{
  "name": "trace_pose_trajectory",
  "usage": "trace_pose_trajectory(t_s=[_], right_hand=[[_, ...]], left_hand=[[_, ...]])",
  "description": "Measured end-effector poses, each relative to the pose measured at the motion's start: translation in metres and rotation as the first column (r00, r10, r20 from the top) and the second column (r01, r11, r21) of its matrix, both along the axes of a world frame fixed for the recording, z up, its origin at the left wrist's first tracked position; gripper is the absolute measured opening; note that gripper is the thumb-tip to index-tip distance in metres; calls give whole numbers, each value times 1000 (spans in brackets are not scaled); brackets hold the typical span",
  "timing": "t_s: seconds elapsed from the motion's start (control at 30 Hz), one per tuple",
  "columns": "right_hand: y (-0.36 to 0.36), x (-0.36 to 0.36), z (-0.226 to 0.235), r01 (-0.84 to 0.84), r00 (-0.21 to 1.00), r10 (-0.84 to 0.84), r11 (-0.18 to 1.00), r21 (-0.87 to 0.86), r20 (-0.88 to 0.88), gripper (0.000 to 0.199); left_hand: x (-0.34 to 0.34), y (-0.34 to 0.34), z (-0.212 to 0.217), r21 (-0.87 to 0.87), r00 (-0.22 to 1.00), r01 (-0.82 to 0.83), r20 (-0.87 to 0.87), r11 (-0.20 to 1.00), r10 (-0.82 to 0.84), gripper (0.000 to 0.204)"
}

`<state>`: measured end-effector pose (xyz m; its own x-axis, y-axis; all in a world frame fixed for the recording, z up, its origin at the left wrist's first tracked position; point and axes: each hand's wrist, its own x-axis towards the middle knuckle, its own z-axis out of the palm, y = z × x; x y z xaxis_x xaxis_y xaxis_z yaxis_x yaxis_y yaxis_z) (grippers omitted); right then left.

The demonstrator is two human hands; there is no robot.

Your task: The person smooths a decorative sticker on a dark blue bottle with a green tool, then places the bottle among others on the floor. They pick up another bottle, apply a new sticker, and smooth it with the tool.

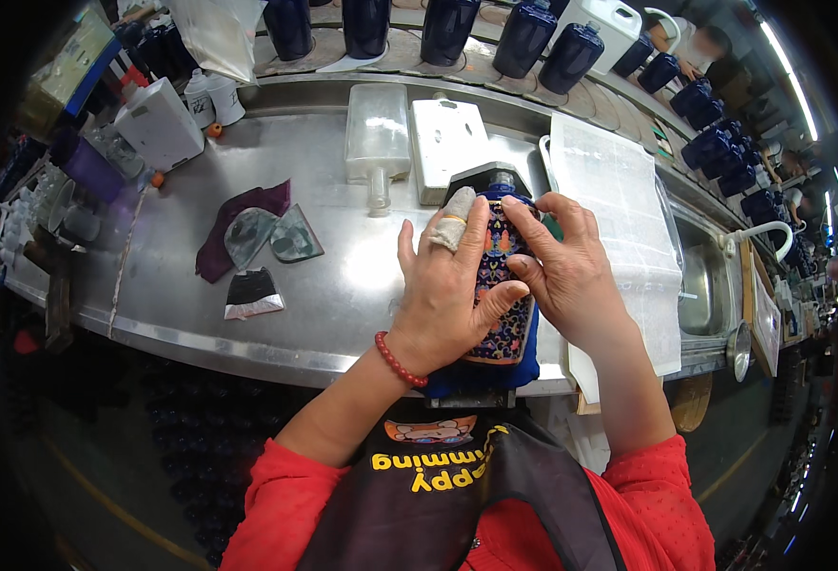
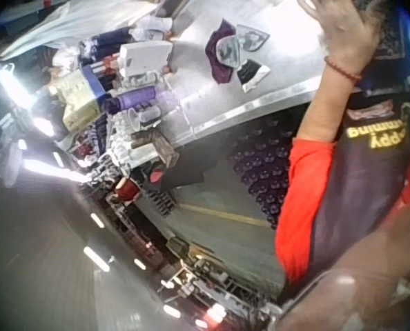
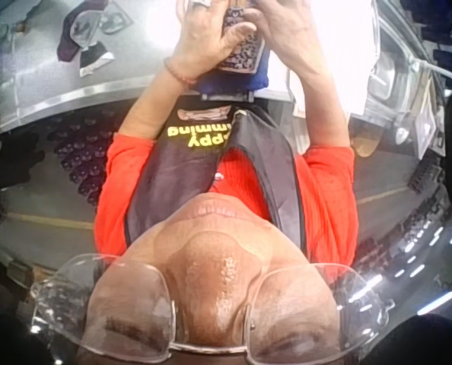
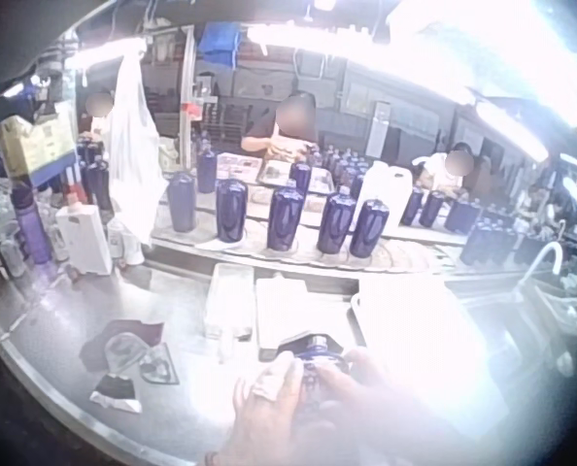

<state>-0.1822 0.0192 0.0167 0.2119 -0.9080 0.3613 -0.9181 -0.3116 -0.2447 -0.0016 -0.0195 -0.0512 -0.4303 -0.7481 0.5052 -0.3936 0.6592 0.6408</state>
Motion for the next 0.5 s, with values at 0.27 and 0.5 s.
trace_pose_trajectory(t_s=[0.27,0.5], right_hand=[[0,1,1,-2,1000,2,1000,-11,-12,53],[0,-12,-2,-65,991,58,996,56,118,63]], left_hand=[[0,-2,-1,-1,999,28,-16,1000,-28,98],[3,3,7,-66,996,71,66,995,-66,104]])
